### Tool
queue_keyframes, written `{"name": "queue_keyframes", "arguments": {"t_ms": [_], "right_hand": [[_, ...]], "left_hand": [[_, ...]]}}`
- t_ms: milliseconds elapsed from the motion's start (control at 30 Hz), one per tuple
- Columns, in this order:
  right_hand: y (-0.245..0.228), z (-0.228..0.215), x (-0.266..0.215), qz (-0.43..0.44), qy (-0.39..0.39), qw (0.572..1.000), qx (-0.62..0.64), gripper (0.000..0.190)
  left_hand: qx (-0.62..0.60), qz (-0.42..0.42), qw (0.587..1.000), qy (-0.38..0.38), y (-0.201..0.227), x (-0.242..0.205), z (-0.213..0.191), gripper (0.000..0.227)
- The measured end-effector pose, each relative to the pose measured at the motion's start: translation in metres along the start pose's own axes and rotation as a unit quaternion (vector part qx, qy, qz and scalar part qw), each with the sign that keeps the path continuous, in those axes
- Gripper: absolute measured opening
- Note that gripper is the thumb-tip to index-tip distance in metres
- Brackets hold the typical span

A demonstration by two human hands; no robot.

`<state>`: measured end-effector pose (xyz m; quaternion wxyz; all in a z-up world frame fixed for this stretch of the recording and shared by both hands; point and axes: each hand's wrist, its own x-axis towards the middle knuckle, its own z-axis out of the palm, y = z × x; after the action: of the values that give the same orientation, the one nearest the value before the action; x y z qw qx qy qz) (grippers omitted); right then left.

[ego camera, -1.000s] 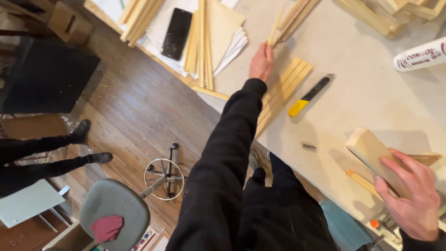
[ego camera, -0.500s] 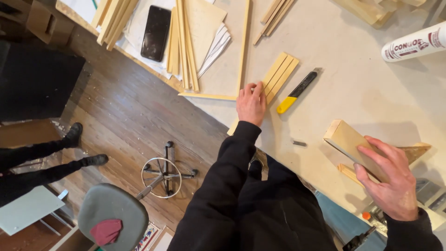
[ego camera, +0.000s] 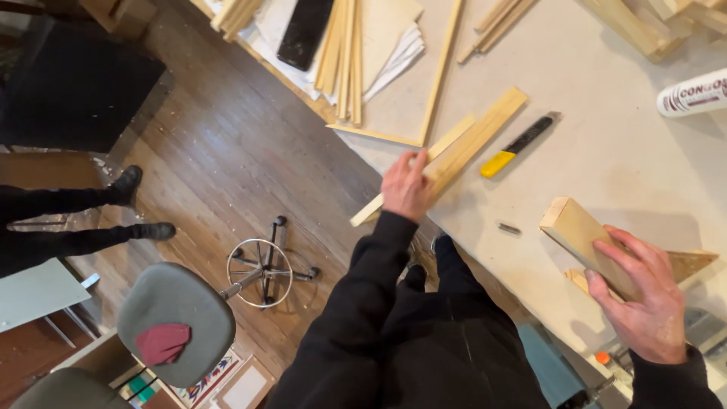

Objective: Assembling, gluing, and securing wooden picture frames using a corner clamp, wood glue, and a hammer.

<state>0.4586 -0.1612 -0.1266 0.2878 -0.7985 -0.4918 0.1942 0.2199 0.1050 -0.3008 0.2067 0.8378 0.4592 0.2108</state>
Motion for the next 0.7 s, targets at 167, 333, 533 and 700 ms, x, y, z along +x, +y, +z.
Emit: {"name": "queue_keyframes", "arguments": {"t_ms": [167,333,533,700], "right_hand": [[-0.02,0.012,0.006,-0.034,-0.015,0.999,0.031,0.047],[-0.03,0.03,0.013,-0.135,-0.013,0.99,0.028,0.05],[-0.073,0.044,0.0,-0.152,-0.033,0.986,0.057,0.051],[-0.085,0.058,-0.002,-0.185,-0.008,0.981,0.055,0.054]], "left_hand": [[0.011,0.002,1.0,0.016,-0.059,-0.037,-0.095,0.065],[0.01,-0.004,0.987,0.163,-0.143,-0.025,-0.156,0.054],[0.008,-0.088,0.952,0.293,-0.18,-0.028,-0.219,0.022],[-0.009,-0.139,0.961,0.237,-0.153,-0.043,-0.231,0.039]]}}
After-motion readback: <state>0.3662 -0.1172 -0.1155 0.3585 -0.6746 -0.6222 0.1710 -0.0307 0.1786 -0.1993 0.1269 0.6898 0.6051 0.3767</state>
